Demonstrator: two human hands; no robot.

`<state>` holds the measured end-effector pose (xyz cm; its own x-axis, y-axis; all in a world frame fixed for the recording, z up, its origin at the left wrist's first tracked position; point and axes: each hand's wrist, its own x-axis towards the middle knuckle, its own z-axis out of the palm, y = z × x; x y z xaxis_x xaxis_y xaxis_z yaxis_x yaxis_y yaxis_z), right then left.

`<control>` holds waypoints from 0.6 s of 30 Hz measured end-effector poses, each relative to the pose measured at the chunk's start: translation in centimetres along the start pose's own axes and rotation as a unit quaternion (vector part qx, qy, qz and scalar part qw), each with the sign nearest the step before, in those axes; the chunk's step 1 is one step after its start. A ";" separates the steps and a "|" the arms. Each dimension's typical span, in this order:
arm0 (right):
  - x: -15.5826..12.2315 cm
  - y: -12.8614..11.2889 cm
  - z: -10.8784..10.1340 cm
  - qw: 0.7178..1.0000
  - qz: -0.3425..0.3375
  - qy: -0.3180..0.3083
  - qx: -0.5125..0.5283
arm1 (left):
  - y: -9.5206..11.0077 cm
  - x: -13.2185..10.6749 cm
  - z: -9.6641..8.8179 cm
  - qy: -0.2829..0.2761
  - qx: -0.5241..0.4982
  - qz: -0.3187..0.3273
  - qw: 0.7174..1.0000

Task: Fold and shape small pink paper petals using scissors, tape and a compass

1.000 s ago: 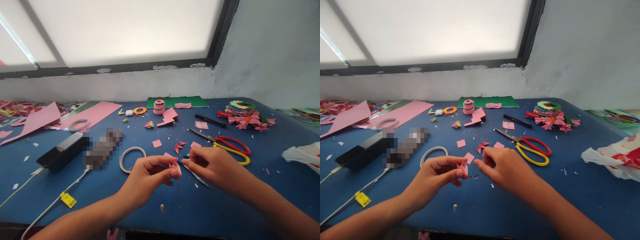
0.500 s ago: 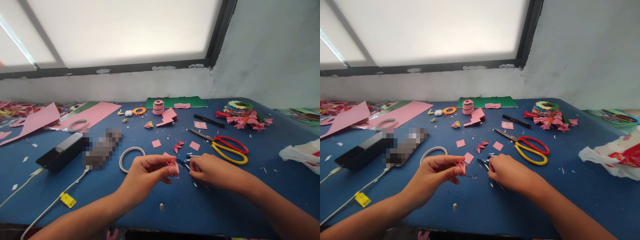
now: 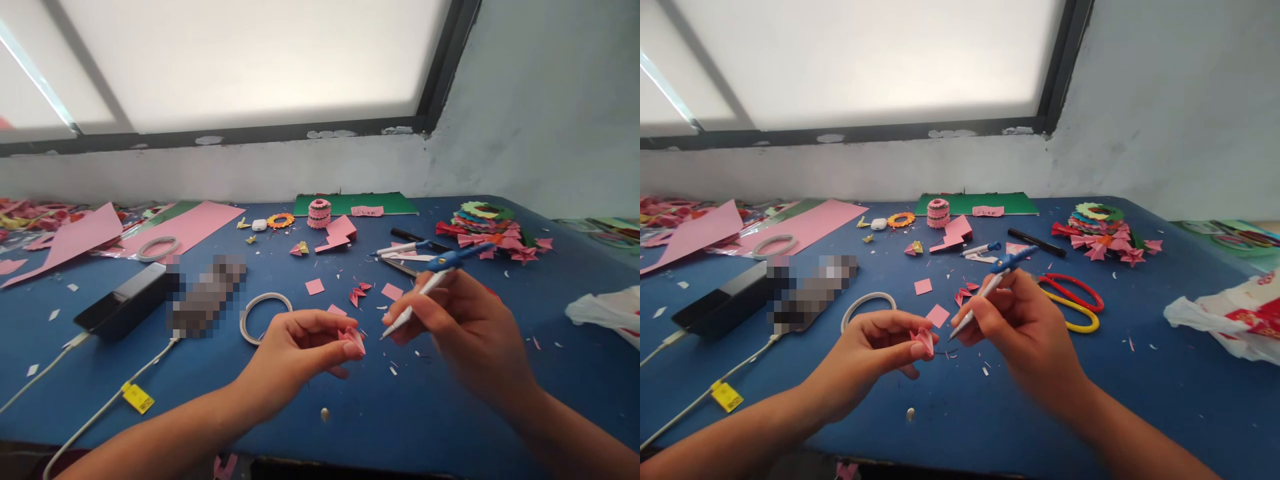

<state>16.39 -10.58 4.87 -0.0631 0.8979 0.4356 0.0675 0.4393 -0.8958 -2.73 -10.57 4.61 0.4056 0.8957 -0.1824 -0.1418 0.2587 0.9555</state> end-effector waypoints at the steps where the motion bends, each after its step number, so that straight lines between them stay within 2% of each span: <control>1: -0.3 0.0 0.3 1.000 -0.020 0.010 0.009 | 0.0 0.0 0.0 -0.004 -0.009 -0.004 1.000; 7: -1.5 0.2 1.0 0.994 -0.099 0.024 0.030 | -0.1 -0.1 -0.1 -0.023 -0.035 -0.008 0.999; 14: -1.9 0.7 0.5 0.989 -0.127 -0.033 -0.071 | 0.0 -0.3 0.1 -0.048 -0.024 -0.032 0.998; 18: -2.0 0.9 0.1 0.970 -0.166 -0.049 -0.168 | 0.1 -0.3 0.0 -0.069 0.007 -0.044 0.997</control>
<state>16.44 -12.01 3.14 -0.2298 0.7059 0.6700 0.3479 0.7025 -0.6208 -2.89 -10.81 4.72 0.5357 0.8116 -0.2330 -0.0878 0.3279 0.9406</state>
